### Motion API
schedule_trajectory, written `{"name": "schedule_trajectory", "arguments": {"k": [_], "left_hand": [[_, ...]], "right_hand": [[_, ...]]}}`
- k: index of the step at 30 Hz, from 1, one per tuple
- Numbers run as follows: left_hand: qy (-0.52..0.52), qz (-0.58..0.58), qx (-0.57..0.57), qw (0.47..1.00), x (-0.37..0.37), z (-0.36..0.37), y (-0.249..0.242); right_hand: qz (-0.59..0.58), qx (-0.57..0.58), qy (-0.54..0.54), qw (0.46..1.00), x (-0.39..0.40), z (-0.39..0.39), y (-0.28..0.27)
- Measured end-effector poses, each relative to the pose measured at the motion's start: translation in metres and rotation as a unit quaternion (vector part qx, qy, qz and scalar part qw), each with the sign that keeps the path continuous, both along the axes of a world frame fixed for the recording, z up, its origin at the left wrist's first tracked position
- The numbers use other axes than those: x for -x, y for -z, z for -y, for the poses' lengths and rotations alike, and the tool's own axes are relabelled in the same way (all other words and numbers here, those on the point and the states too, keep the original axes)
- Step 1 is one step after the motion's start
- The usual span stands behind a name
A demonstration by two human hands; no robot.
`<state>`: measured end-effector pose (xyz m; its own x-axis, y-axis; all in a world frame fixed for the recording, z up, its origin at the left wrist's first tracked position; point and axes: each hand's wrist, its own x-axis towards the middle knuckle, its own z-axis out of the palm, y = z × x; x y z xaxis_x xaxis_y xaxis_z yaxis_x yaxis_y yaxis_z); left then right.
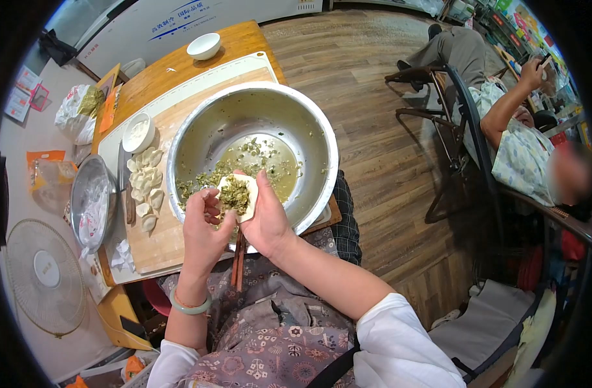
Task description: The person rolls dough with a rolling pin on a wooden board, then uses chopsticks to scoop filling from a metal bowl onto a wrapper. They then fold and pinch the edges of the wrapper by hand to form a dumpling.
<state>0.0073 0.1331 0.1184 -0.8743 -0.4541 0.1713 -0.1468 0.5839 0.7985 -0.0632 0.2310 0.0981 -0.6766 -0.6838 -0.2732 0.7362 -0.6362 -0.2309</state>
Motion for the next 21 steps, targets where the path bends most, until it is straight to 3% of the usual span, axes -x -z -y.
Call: {"name": "schedule_trajectory", "arguments": {"k": [5, 10, 21], "left_hand": [[0.006, -0.007, 0.022, 1.000, 0.001, 0.002, 0.008], [-0.001, -0.012, -0.051, 0.999, 0.000, 0.007, 0.013], [0.029, 0.011, -0.034, 0.999, 0.001, 0.018, 0.008]], "right_hand": [[-0.004, 0.011, -0.004, 1.000, -0.001, 0.000, 0.004], [0.000, 0.005, -0.002, 1.000, -0.001, 0.002, 0.005], [0.004, 0.012, -0.020, 1.000, -0.001, 0.003, 0.005]]}}
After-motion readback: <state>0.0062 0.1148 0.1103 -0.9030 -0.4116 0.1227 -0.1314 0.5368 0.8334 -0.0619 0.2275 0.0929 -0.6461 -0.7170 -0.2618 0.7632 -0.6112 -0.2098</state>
